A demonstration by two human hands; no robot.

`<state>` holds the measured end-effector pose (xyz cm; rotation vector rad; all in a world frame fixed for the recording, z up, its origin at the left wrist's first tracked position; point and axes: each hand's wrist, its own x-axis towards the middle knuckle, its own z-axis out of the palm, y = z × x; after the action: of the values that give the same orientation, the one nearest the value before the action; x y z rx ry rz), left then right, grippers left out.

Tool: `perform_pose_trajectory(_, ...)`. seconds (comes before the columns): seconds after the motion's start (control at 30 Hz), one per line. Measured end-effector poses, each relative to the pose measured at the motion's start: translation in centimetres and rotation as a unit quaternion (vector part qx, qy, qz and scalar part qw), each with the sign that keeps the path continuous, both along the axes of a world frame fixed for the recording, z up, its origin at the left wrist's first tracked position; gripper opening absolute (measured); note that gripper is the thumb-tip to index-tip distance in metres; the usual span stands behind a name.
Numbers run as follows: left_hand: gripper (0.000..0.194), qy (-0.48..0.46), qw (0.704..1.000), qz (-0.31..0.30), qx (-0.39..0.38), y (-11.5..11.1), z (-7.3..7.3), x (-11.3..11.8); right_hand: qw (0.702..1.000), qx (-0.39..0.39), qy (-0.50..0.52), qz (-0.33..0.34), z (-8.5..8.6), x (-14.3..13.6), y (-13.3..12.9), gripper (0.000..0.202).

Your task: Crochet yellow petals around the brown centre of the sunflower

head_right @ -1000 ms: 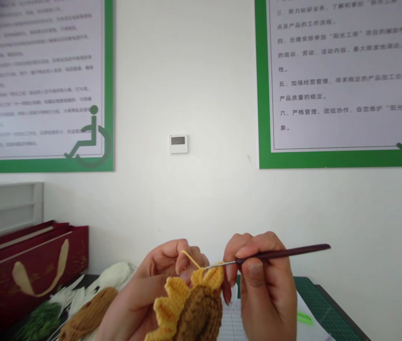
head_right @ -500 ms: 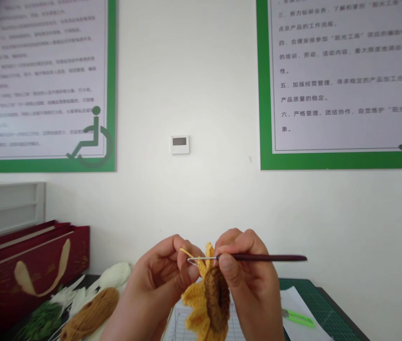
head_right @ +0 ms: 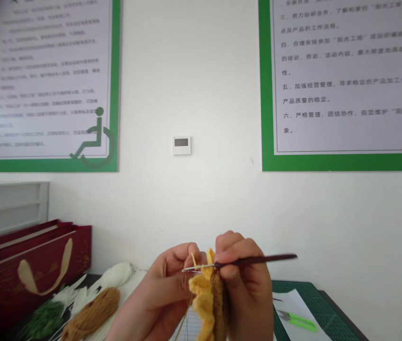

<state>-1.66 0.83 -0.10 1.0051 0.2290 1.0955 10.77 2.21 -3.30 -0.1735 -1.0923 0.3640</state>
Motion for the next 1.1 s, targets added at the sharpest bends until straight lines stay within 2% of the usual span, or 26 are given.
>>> perform_pose_trajectory(0.03,0.032,0.009,1.000,0.022,0.018,0.0,0.0,0.0,0.998,-0.028,-0.001,0.058,0.2,0.0,0.2,0.020)
perform_pose_trajectory(0.1,0.032,0.033,0.995,0.077,0.058,0.1,-0.1,0.1,0.991,-0.057,-0.018,0.119,0.3,0.3,0.4,0.023)
perform_pose_trajectory(0.17,0.033,0.049,0.987,0.125,0.093,0.0,-0.1,0.2,0.989,-0.061,-0.032,0.130,0.3,0.8,0.6,0.022)
perform_pose_trajectory(0.23,0.033,0.056,0.982,0.147,0.109,-0.2,0.1,0.2,0.990,-0.054,-0.041,0.124,0.3,1.2,0.5,0.022)
perform_pose_trajectory(0.57,0.025,0.091,0.981,0.140,0.099,-1.1,0.3,-0.7,0.991,-0.031,-0.114,0.066,0.7,2.7,-0.8,0.020)
perform_pose_trajectory(0.8,0.023,0.085,0.982,0.135,0.099,-1.3,0.6,-0.7,0.989,-0.032,-0.114,0.086,0.7,2.8,-0.9,0.022)
perform_pose_trajectory(0.9,0.024,0.086,0.982,0.135,0.098,-1.2,0.5,-0.7,0.989,-0.021,-0.140,0.054,0.7,3.0,-0.9,0.022)
perform_pose_trajectory(1.1,0.024,0.111,0.977,0.159,0.090,-1.0,0.2,-0.7,0.976,0.035,-0.195,-0.087,1.1,3.7,-1.8,0.014)
